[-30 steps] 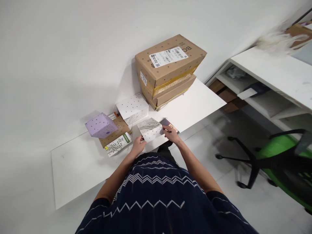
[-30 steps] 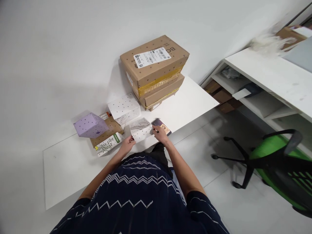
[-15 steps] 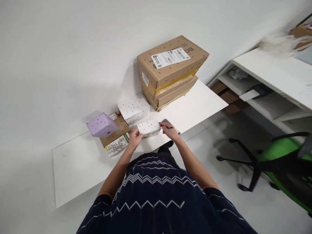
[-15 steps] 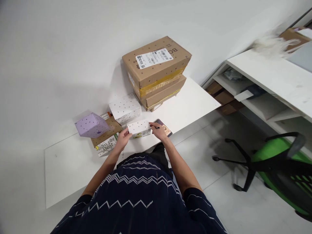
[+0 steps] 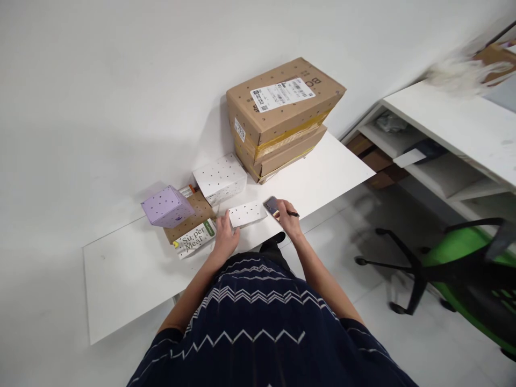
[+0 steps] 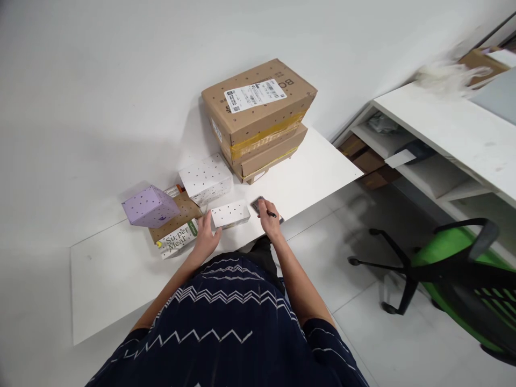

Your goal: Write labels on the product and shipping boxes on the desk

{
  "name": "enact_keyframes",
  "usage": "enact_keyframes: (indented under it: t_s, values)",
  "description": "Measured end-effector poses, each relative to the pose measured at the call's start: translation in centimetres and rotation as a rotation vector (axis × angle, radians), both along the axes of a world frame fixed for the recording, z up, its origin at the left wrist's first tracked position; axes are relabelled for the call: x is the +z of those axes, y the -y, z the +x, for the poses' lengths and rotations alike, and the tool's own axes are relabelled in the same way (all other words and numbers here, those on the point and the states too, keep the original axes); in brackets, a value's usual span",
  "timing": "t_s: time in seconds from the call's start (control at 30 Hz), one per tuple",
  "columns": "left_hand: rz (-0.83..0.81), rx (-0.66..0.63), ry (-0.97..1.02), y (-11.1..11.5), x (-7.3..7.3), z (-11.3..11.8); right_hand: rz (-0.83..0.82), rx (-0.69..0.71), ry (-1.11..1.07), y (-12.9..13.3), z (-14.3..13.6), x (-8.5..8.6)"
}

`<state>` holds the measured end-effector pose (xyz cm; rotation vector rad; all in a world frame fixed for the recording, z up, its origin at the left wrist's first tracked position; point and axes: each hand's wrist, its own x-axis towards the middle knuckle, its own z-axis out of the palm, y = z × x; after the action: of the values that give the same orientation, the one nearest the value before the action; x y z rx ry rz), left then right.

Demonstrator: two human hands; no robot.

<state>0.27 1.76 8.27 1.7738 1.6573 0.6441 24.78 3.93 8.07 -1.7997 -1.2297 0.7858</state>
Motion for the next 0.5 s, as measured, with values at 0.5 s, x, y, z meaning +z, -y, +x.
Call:
enact_keyframes:
  t_s: [0.5]
  values:
    - [0.611,-0.282,-0.357,-3.2,-2.8,4.3,0.098,0.142,-0.297,-2.6,-5.3,2.1]
